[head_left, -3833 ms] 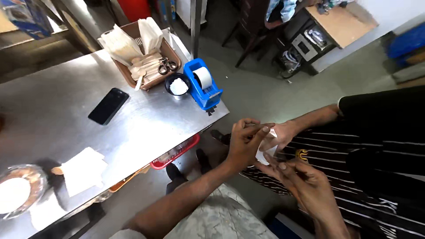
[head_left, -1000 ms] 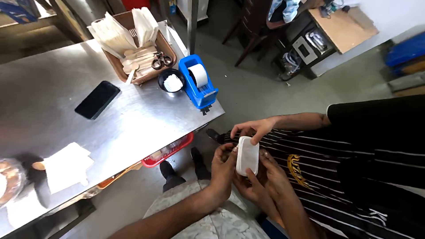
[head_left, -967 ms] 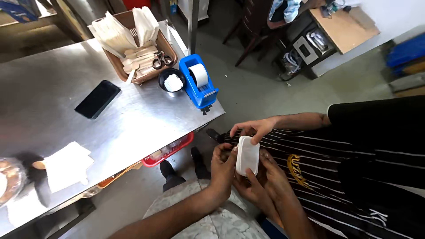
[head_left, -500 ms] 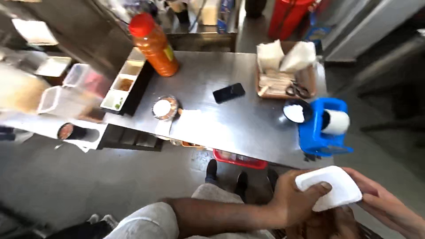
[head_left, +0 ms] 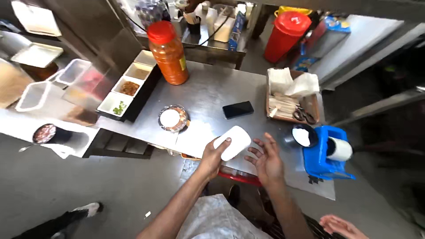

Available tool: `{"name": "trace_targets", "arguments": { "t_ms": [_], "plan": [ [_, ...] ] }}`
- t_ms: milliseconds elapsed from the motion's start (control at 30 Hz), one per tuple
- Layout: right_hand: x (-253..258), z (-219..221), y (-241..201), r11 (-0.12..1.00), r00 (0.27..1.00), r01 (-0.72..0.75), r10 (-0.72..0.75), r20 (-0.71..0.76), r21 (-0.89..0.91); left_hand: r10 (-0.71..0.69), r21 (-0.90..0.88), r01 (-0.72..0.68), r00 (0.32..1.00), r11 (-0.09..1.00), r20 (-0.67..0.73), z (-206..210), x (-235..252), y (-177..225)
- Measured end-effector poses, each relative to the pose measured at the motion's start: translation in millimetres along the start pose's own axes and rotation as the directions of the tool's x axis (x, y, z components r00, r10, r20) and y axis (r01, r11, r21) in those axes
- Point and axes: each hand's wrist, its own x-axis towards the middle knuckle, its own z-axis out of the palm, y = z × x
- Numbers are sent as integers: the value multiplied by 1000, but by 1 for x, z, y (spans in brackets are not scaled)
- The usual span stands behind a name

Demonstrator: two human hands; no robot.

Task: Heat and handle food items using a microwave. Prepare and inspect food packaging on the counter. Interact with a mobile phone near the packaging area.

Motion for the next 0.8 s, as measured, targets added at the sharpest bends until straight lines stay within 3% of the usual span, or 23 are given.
{"name": "trace_targets", "arguments": {
  "t_ms": [67,133,233,367,500,567,633,700,767,800],
  "plan": [
    [16,16,-6,974,963,-94,141,228,-208,-27,185,12,997,983,79,-32,7,11],
    [35,47,-3,914,923,-68,210,323,-400,-92,297,58,990,953,103,-61,22,25],
    [88,92,22,882,955,-28,163,248,-470,4,448,32,997,893,-79,-106,55,46],
    [184,146,86,861,985,157,-98,145,-483,344,688,-87,906,721,-246,-161,74,58],
    [214,173,119,744,994,62,15,109,-665,264,745,-13,939,667,-219,-192,49,43],
    [215,167,94,596,989,146,-59,139,-789,231,754,6,950,657,-209,-198,32,33],
    [225,132,55,299,946,315,-171,274,-901,267,769,-33,946,638,-181,-198,13,22],
    [249,83,23,-59,916,398,-23,400,-916,302,793,-56,939,606,-164,-196,-7,16],
    [271,43,21,-249,896,443,152,418,-861,287,816,-54,948,575,-140,-195,-21,13],
    [276,30,19,-303,867,498,151,475,-813,261,825,-48,958,563,-122,-193,-24,12]
  ]
}}
